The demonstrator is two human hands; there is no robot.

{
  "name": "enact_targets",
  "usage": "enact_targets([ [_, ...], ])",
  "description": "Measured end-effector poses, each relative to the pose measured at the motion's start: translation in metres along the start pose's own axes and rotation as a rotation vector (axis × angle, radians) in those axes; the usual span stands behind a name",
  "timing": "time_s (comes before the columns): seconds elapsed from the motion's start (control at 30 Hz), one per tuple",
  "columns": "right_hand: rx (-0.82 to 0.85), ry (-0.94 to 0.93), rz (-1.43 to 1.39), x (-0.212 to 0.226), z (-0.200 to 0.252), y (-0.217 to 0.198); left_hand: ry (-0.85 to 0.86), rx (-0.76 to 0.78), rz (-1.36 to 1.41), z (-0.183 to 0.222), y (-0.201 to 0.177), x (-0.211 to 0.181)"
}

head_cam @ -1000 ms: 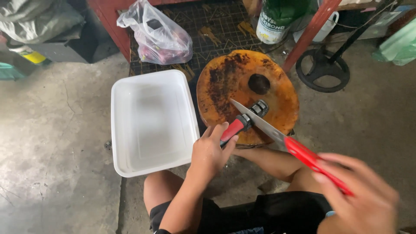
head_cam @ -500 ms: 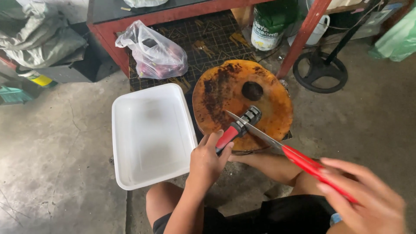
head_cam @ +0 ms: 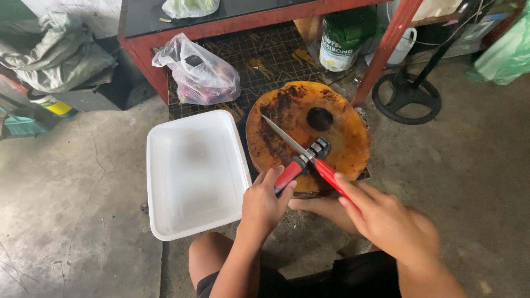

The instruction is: The person sharpens a knife using a manual sharpener, then takes a red onion from a plastic bag. They peel the onion, cut it in half, and slice it into rings on a wooden cutting board. The sliced onions are placed into a white plastic container.

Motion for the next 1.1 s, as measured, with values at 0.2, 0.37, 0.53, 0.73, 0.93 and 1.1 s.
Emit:
enact_targets([
  [0.2,-0.044,-0.042,-0.254,-0.013,0.008,0.018,-0.020,0.016,-0.012,0.000,0.005,0.003],
  [0.37,0.116,0.072,-0.152,-0.026,0.065,-0.045,-0.024,0.035,-0.016,0.000,0.007,0.005],
  [0.53,-0.055,-0.014,0.014,-0.005,0.077,-0.097,-0.018,0.047,0.001,0.001,0.005,0.003],
  [0.73,0.052,-0.074,-0.014,-0.026,0.038,-0.039,-0.024,0.065,0.006,-0.001,0.003,0.004],
  [0.93,0.036,-0.036,-0.250,-0.013,-0.008,0.032,-0.034,0.043,0.007,-0.001,0.000,0.002],
  [1.1,0.035,0.029,-0.062,-0.016,0.036,-0.022,-0.023,0.047,0.020,-0.003,-0.001,0.002],
])
Point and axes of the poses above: each hand's wrist, its own z-axis away from the middle knuckle, its own y-axis out of the palm, x = y × z, the point moved 1 cm from there along -z, towards the middle knuckle, and after that the axes turned 12 degrees about -z, right-handed, at the moved point
